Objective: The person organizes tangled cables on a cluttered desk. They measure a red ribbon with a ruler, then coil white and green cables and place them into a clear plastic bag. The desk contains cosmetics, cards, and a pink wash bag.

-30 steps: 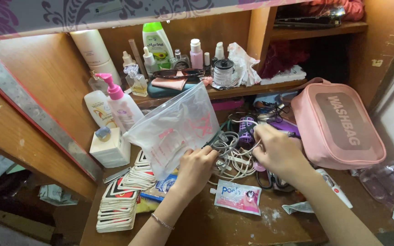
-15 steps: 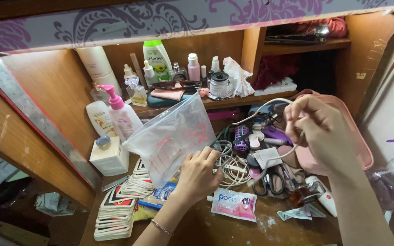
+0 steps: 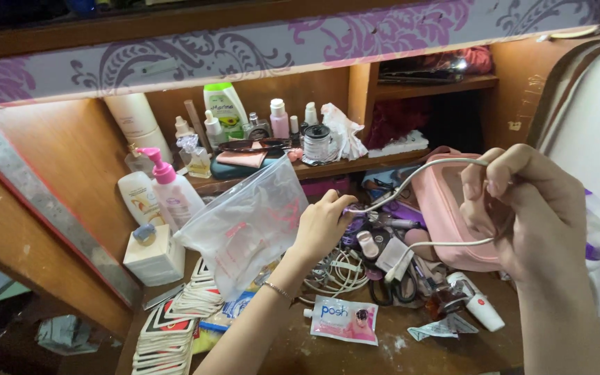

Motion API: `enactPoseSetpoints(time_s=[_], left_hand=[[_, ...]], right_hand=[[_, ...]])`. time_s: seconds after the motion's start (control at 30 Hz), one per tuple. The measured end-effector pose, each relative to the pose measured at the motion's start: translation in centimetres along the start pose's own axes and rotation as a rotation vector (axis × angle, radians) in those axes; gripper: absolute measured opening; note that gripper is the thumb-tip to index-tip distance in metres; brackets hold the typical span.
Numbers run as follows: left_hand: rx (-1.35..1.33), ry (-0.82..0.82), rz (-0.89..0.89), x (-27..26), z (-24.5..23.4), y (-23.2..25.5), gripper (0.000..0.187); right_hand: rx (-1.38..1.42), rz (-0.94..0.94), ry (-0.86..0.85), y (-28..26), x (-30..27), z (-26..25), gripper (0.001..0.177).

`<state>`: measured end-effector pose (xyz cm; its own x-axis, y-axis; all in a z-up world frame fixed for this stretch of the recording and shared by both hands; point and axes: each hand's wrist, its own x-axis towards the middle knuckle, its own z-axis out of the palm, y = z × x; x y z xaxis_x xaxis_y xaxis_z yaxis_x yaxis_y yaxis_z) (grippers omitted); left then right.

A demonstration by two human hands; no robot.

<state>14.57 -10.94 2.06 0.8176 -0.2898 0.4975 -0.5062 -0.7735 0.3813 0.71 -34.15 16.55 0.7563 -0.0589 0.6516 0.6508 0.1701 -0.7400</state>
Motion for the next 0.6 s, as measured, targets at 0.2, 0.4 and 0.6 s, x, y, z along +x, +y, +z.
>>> enactPoseSetpoints(time_s=[0.2,0.4,0.6], left_hand=[[-0.094,0.117,0.097,2.1,0.9,-0.8,0.021],[-0.514,0.174,0.069,2.0,0.8,-1.0,0.03],[-0.702,0.292,-0.017,2.6,-1.1,-0.4,0.024]], right_hand=[[-0.073,0.057,0.051,0.8,-0.1,-1.5,0.025],[-0.407,0.211,0.006,3.4,0.0,-0.9,0.026],[-0.79,0.355,-0.218,11.4,-0.4,0.7,0.049]])
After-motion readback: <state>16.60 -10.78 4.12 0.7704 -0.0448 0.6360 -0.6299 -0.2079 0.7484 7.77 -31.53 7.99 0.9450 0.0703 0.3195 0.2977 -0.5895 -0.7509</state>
